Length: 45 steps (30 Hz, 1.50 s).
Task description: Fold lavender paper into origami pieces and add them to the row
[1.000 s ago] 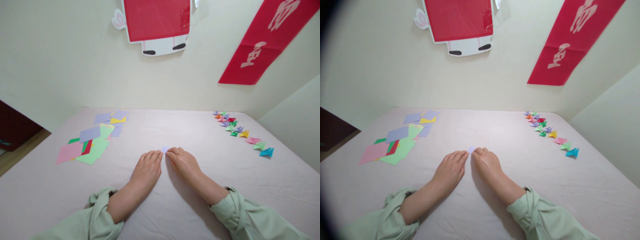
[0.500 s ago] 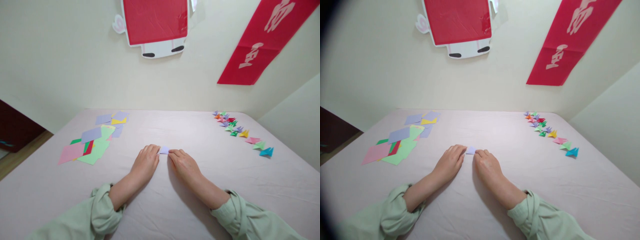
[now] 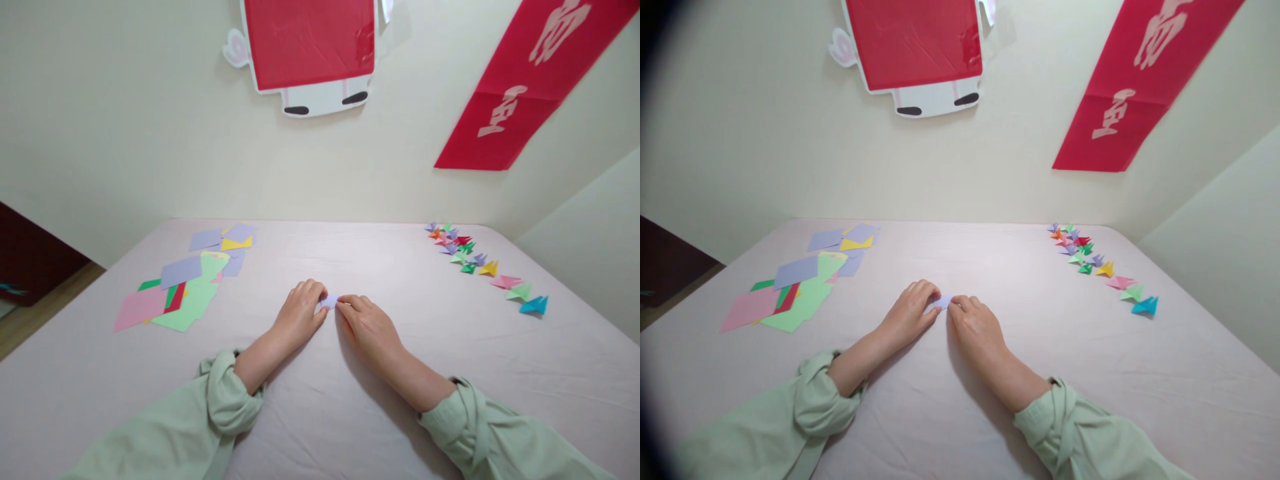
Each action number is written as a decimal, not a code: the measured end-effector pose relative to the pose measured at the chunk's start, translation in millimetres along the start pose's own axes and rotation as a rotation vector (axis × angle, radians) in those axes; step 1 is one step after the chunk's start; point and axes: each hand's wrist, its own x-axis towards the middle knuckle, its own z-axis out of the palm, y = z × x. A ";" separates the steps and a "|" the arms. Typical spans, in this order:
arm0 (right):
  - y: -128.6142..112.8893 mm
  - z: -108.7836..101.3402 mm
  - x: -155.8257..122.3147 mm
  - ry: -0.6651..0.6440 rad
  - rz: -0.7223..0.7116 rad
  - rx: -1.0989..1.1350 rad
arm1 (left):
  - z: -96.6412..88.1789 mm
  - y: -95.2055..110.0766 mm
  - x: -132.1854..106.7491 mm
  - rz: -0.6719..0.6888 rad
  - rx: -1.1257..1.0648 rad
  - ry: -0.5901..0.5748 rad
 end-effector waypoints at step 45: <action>3.1 0.3 -6.8 -0.023 -0.099 0.213 | -15.7 -13.4 -10.6 0.114 -0.201 -0.149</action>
